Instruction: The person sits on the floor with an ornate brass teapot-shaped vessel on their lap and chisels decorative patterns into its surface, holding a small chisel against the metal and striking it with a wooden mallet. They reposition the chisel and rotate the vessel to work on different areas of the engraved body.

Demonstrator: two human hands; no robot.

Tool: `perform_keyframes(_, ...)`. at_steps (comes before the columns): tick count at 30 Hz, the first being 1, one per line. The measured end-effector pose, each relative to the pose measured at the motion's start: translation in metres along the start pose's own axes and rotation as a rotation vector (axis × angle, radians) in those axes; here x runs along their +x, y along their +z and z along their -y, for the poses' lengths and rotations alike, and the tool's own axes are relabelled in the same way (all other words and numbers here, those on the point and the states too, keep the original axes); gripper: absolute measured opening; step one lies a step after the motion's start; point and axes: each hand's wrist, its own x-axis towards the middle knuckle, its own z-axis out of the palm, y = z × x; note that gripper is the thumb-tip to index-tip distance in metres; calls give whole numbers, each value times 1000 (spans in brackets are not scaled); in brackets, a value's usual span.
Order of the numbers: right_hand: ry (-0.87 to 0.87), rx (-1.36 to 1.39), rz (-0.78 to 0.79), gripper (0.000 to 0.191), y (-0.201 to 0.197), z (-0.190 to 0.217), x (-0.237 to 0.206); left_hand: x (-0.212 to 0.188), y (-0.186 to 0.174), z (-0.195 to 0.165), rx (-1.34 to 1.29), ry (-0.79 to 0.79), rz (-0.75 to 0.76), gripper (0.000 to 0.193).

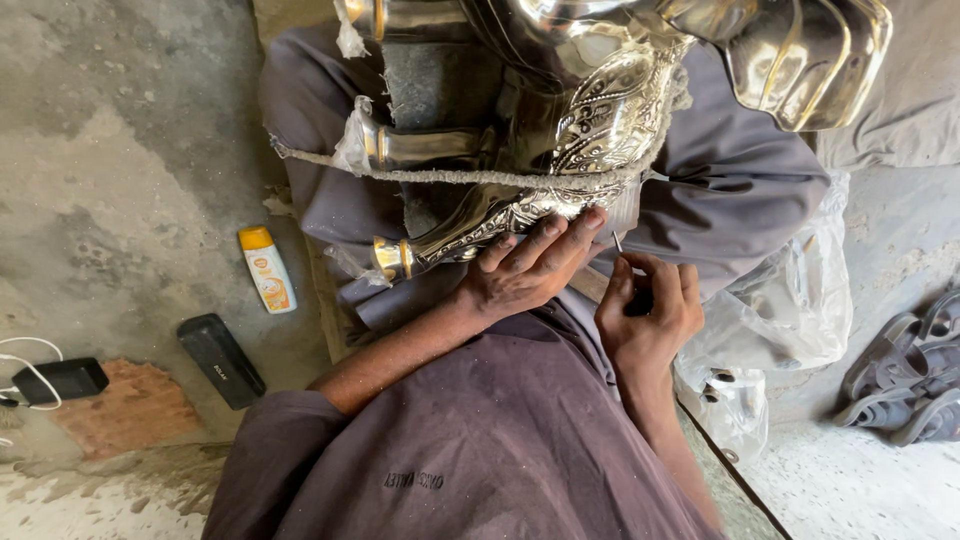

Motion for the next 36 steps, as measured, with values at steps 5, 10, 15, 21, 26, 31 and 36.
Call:
perform_keyframes(5,-212,-64,-33,10,11,-14,20,-3,0,-3,-22,-13,26,50)
perform_keyframes(10,-66,-54,7,9,4,-11,3,-2,5,-6,-22,-14,13,52)
perform_keyframes(15,-218,-55,-35,10,9,-15,12,-5,6,-7,-23,-13,29,52)
perform_keyframes(21,-129,-103,-2,11,6,-10,9,-6,6,-8,-21,-7,25,52)
perform_keyframes(26,-159,-21,-15,10,3,-7,11,-5,9,-8,-16,-13,30,52)
perform_keyframes(31,-185,-61,-3,10,7,-12,21,-7,4,-7,-19,-22,40,53)
perform_keyframes(36,-81,-7,2,10,0,-9,1,-4,6,-8,-33,-21,45,52)
